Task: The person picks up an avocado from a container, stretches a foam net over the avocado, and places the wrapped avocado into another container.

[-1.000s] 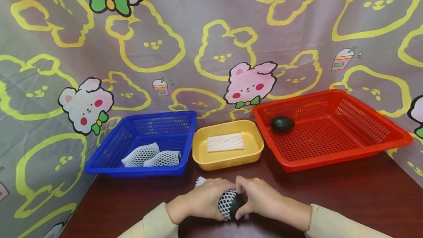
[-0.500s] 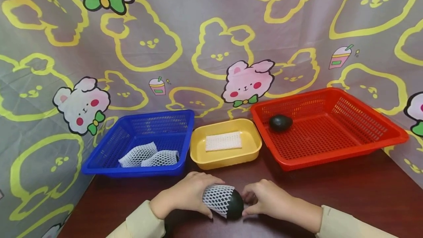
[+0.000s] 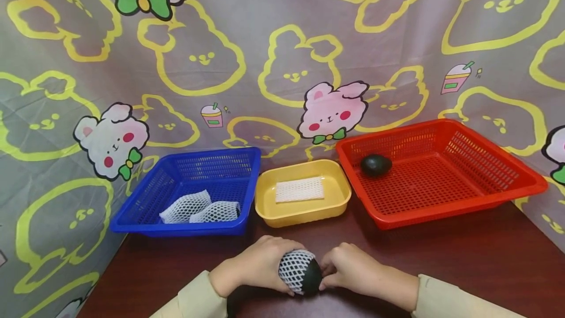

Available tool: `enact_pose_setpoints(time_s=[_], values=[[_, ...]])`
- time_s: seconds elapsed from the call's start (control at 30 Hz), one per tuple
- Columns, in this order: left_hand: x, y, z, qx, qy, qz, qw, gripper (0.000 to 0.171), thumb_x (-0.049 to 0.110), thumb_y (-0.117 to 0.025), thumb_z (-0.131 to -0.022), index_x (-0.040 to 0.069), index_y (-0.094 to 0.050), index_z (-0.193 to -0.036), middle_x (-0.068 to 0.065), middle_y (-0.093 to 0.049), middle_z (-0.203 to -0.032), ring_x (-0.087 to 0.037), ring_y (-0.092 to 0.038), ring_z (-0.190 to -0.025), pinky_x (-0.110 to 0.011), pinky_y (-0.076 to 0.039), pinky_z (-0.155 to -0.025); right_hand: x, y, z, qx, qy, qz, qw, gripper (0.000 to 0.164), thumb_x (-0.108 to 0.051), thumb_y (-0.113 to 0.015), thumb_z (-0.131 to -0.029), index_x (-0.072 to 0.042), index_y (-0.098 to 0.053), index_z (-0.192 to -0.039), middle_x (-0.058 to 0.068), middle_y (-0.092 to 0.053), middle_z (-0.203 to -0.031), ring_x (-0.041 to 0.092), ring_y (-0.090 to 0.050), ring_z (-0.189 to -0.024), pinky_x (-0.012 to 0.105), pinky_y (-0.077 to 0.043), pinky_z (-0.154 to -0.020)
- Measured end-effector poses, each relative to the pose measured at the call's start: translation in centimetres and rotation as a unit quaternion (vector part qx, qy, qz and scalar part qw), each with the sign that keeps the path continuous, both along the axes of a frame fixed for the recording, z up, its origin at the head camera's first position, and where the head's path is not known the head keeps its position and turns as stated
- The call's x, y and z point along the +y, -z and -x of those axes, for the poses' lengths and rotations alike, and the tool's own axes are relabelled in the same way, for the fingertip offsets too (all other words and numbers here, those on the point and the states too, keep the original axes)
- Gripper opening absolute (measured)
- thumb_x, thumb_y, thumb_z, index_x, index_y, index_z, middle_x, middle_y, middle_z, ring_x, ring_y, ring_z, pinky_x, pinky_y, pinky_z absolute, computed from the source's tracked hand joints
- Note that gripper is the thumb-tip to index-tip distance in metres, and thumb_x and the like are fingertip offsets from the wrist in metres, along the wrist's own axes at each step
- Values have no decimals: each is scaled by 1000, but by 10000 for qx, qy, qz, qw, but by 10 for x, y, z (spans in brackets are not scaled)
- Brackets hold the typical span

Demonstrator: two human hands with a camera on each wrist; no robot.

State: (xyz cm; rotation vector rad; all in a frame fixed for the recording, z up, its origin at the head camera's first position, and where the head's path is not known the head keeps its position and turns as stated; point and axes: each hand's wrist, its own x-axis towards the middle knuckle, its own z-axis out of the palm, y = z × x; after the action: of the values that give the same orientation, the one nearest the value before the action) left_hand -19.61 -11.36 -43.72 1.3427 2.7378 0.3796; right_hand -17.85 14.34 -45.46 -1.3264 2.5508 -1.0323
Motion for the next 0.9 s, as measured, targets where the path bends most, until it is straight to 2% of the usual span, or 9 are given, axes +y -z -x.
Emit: enact_pose_setpoints(time_s=[0.27, 0.57, 0.73, 0.9], values=[[8, -3, -2, 233, 46, 327, 9992, 77, 50, -95, -64, 21, -62, -128, 16, -66, -111, 1, -59, -96, -24, -43, -80, -3, -4, 3, 53, 18, -238, 9997, 12, -25, -88, -80, -21, -77, -81, -20, -70, -77, -13, -59, -70, 13, -48, -59], [16, -7, -7, 670, 312, 552, 9957, 82, 53, -95, -65, 16, -60, -130, 8, -66, -111, -3, -60, -96, -24, -46, -80, -6, -12, 6, 78, 117, -592, 9981, 15, -28, -88, -79, -21, -75, -77, -24, -64, -71, -11, -55, -64, 15, -45, -55], [18, -5, -8, 604, 246, 445, 9969, 83, 53, -94, -65, 16, -59, -130, 8, -64, -110, -3, -59, -97, -24, -48, -81, -5, -12, 7, 39, 138, -512, 9986, 15, -28, -88, -78, -20, -76, -78, -23, -66, -72, -10, -56, -66, 15, -47, -57], [11, -6, -7, 329, 130, 462, 9983, 96, 59, -93, -64, 19, -54, -142, 9, -63, -123, -2, -57, -110, -29, -47, -91, -2, -12, 8, -358, 143, -342, 9987, 18, -24, -89, -79, -10, -79, -88, -18, -71, -76, -9, -61, -69, 17, -52, -61]])
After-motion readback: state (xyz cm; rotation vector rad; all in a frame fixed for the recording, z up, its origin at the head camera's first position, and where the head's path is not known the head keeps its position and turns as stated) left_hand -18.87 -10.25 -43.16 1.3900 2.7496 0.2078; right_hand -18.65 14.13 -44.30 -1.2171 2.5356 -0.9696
